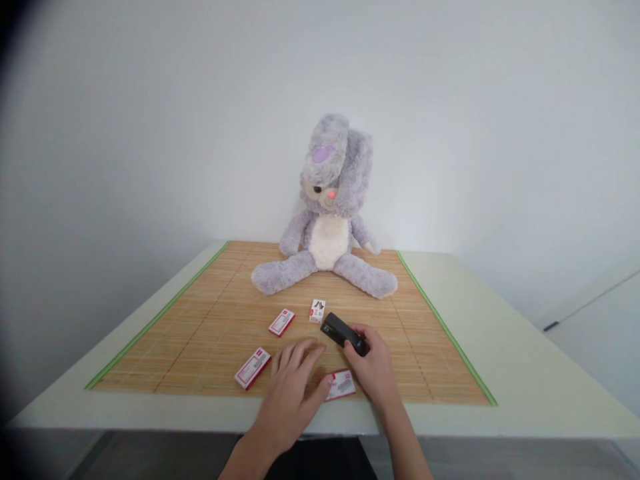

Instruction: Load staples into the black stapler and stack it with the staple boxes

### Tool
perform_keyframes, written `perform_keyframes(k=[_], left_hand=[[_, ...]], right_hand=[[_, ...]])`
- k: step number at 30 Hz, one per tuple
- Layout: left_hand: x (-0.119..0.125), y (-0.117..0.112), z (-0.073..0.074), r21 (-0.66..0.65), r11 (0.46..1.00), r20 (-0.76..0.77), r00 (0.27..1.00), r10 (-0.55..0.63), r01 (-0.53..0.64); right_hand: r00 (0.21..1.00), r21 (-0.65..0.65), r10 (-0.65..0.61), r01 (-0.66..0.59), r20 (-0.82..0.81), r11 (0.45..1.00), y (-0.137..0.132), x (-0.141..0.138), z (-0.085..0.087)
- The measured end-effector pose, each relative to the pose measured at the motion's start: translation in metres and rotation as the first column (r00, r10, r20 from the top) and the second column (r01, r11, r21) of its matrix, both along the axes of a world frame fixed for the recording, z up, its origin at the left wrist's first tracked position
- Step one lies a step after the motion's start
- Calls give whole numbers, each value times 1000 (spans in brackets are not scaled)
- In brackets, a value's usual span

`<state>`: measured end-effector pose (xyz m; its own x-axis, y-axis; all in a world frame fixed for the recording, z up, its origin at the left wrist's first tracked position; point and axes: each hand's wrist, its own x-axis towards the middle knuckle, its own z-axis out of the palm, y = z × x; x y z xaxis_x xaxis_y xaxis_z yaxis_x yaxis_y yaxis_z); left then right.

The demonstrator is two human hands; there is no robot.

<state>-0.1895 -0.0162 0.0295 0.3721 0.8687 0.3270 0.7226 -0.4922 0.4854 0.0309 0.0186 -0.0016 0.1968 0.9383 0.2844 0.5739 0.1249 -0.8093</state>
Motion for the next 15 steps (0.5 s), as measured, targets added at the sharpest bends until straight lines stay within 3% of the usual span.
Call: perform_keyframes(k=[9, 15], left_hand=[[0, -12, -17, 122, 980, -56, 985, 165, -157], [1, -16, -23, 128, 968, -57, 972, 226, -217]], right_hand=[[963, -8, 266, -267, -41, 964, 16, -2, -2], [914, -22, 366, -368, 174, 930, 20, -11, 26]])
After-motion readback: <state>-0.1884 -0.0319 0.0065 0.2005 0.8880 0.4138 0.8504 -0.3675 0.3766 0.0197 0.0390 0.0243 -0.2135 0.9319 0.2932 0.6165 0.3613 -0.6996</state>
